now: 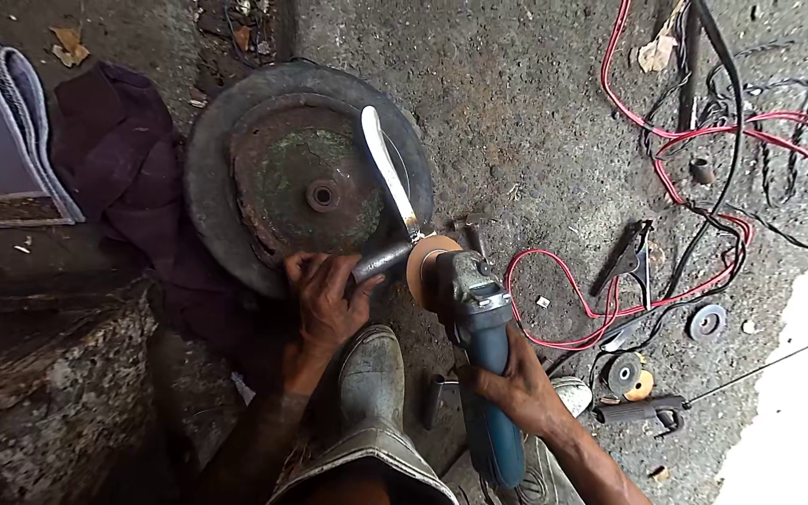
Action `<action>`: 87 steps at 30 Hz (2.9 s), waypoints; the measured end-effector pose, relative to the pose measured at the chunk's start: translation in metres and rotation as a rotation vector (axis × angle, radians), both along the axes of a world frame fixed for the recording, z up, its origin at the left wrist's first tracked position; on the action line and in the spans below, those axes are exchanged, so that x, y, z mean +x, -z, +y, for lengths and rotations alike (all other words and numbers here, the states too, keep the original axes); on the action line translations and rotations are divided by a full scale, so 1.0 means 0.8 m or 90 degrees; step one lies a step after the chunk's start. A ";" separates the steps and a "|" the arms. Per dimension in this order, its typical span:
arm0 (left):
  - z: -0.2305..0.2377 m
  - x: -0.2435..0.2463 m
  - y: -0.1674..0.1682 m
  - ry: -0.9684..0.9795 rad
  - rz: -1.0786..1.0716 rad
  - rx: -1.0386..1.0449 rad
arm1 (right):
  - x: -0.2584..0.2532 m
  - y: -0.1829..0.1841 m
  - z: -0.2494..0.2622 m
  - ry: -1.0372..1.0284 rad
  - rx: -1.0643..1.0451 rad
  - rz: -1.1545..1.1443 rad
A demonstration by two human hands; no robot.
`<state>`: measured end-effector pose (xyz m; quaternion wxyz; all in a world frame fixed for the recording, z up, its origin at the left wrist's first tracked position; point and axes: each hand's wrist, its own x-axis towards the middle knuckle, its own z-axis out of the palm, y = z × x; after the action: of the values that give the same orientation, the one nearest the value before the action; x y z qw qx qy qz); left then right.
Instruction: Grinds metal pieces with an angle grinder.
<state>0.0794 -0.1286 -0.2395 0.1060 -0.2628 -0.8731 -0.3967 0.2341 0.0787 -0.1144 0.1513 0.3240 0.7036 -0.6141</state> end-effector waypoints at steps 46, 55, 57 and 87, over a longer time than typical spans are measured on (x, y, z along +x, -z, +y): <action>0.026 0.023 -0.065 -0.287 -1.237 0.620 | -0.036 -0.036 0.023 -0.252 0.161 -0.112; 0.026 0.024 -0.064 -0.293 -1.224 0.647 | -0.039 -0.033 0.023 -0.266 0.140 -0.102; 0.026 0.024 -0.065 -0.298 -1.224 0.646 | -0.039 -0.033 0.024 -0.264 0.135 -0.100; 0.030 0.024 -0.066 -0.347 -1.228 0.671 | -0.058 -0.041 0.039 -0.310 0.141 -0.129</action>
<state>0.0983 -0.1049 -0.1864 -0.4313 0.4295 -0.3423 -0.7158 0.1877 0.1100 -0.0820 0.3274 0.2198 0.8047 -0.4437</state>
